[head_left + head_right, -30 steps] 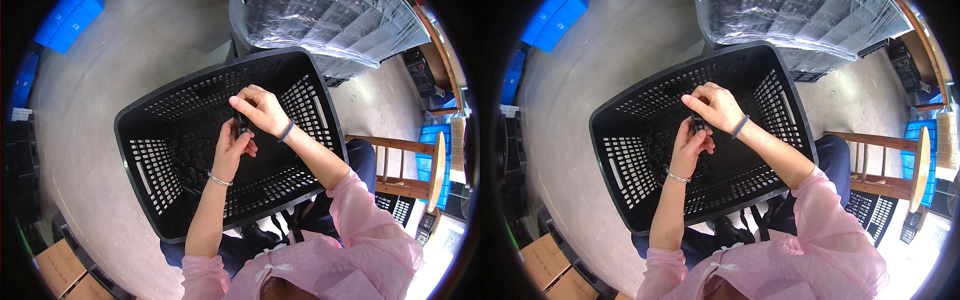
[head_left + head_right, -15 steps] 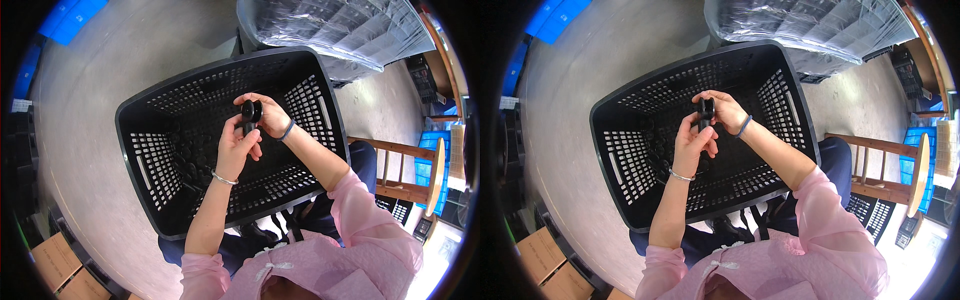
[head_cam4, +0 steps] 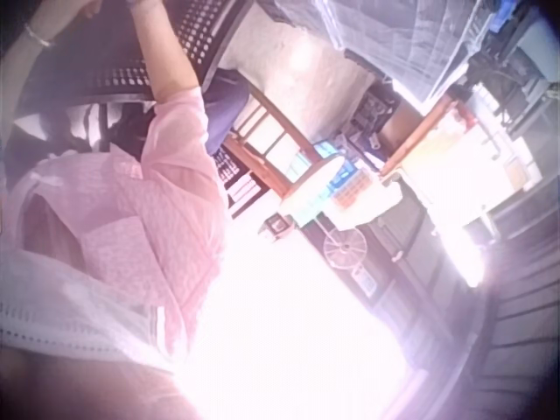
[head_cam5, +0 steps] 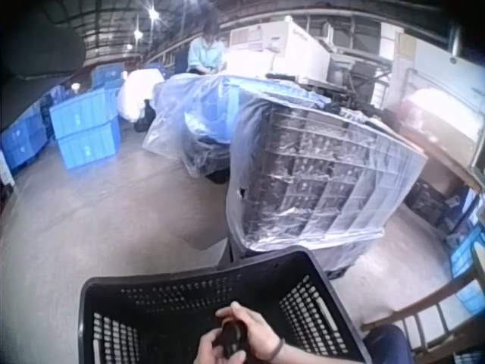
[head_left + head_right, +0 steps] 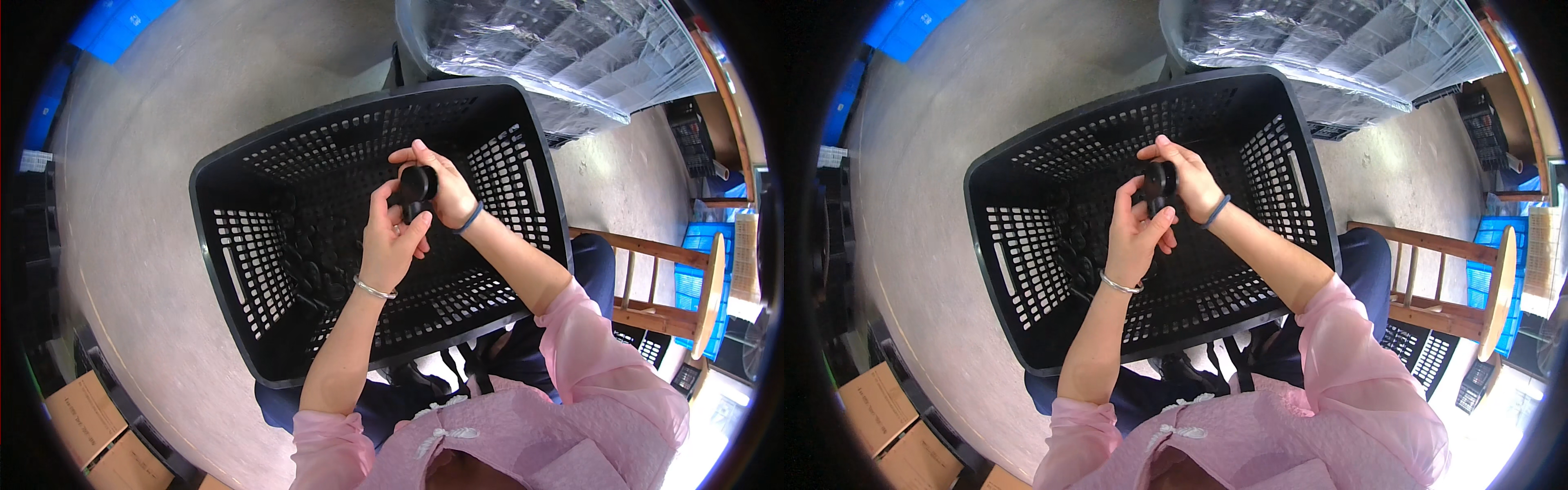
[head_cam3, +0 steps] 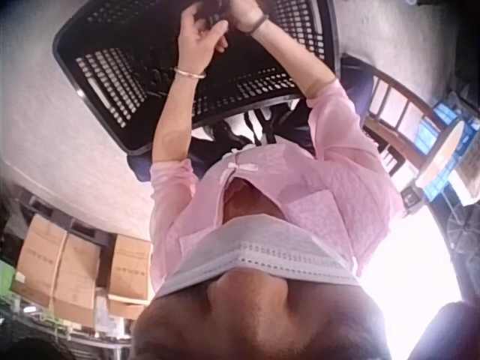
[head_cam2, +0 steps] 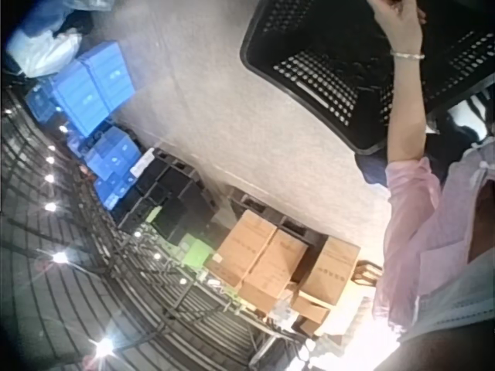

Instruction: Sort small black plastic components by type or orientation into baskets.

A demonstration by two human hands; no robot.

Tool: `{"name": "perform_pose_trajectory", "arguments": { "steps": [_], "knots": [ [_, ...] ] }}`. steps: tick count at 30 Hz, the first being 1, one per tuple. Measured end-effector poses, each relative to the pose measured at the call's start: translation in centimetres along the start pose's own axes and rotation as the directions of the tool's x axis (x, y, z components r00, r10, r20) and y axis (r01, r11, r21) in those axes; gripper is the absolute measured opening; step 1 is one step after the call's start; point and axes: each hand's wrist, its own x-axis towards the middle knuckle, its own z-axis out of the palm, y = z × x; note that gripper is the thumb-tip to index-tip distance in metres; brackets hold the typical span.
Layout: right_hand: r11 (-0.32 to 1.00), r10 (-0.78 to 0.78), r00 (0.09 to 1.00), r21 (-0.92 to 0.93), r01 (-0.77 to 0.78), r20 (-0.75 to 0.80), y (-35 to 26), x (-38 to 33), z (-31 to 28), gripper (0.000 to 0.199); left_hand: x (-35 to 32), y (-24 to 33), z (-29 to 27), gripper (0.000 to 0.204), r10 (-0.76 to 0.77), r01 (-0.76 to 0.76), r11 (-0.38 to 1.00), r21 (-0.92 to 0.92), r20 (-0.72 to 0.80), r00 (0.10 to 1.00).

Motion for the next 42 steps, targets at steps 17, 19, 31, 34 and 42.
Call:
{"name": "perform_pose_trajectory", "arguments": {
  "steps": [17,19,31,34,42],
  "knots": [
    [-0.231,0.306,0.931,-0.933,0.277,0.201,18.5,2.1,-2.3,0.058,2.2,0.8,-7.8,0.021,0.041,-0.184,0.639,-0.747,-0.206,0.978],
    [-0.075,0.302,0.945,-0.985,0.158,0.129,17.8,2.8,-2.9,0.056,1.9,1.7,-6.9,0.014,-0.085,-0.173,0.697,-0.696,-0.32,0.944],
    [0.957,0.29,0.943,-0.024,-0.29,0.162,2.0,1.8,-2.9,0.033,2.0,-0.5,-4.1,0.026,0.129,-0.015,0.911,0.412,-0.249,0.96],
    [0.934,0.243,0.969,-0.282,-0.22,0.05,0.1,0.9,-1.6,0.035,2.0,-0.4,-3.0,0.026,0.022,0.003,0.997,0.081,-0.306,0.952],
    [0.559,-0.58,0.814,-0.72,0.412,0.015,-1.3,0.0,3.7,0.021,1.0,0.7,-2.5,0.018,0.014,-0.068,0.896,-0.439,-0.125,0.992]
  ]
}}
